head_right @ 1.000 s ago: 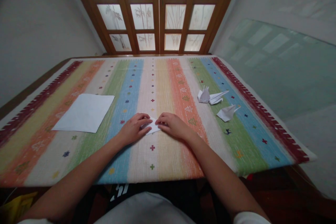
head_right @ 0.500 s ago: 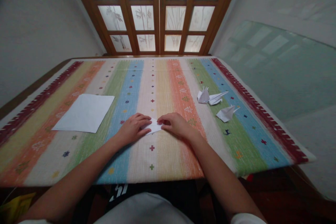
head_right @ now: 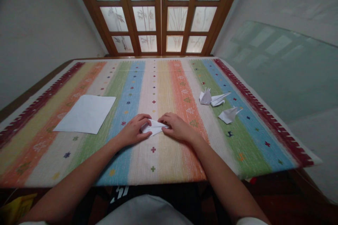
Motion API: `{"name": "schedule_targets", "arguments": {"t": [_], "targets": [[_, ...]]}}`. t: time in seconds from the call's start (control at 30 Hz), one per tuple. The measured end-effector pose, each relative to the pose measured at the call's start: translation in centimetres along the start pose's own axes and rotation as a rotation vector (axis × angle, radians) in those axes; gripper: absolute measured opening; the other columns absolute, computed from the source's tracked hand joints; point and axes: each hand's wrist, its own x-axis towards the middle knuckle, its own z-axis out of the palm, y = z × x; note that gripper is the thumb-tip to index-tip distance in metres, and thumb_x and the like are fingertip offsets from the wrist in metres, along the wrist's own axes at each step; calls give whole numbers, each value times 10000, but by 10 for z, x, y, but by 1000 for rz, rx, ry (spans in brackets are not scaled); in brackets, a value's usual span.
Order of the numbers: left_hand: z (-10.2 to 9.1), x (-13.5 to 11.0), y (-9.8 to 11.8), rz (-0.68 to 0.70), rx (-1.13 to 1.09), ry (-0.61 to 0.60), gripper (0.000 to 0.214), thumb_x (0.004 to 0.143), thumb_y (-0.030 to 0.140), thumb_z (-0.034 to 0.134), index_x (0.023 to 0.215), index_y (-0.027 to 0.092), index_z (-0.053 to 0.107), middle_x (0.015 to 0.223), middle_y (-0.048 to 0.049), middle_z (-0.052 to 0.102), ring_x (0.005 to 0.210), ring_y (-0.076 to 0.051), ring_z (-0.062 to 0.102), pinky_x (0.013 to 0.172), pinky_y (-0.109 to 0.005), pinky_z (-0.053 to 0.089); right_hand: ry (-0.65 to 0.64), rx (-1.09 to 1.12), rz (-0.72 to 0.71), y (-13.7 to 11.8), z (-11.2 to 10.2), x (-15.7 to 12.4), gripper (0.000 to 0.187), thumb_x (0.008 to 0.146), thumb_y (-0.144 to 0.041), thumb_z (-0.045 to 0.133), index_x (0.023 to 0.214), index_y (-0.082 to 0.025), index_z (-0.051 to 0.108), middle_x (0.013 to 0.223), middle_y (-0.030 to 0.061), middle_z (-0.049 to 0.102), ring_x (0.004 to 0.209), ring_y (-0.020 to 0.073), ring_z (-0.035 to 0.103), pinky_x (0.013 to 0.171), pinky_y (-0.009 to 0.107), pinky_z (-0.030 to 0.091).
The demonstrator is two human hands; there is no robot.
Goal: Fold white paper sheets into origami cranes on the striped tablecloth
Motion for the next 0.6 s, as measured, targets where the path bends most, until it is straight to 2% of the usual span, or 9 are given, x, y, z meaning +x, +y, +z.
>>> {"name": "schedule_targets", "arguments": {"t": [0.23,0.47,0.6], "targets": [[-1,-2,5,-60,-113,21,237,839,165,766,1042,222,658,1307,-87,595,1122,-246,664,1001,-436,553,13,84,64,-5,2,2,283,886,-167,729,1169,-178,723,1121,104,763,979,231,695,887,352,521],[-1,0,3,-83,-191,128,304,787,115,831,1046,221,711,1312,-84,604,1211,-263,636,1069,-476,522,48,200,124,-10,1,3,239,901,-247,732,1133,-188,713,987,62,765,848,199,681,772,310,512],[-2,2,-1,-126,-211,119,304,791,159,849,1068,226,744,1313,-85,632,1187,-264,656,1070,-493,528,73,205,173,-13,3,4,175,915,-257,731,1075,-187,720,936,47,752,793,177,658,731,291,491]]}}
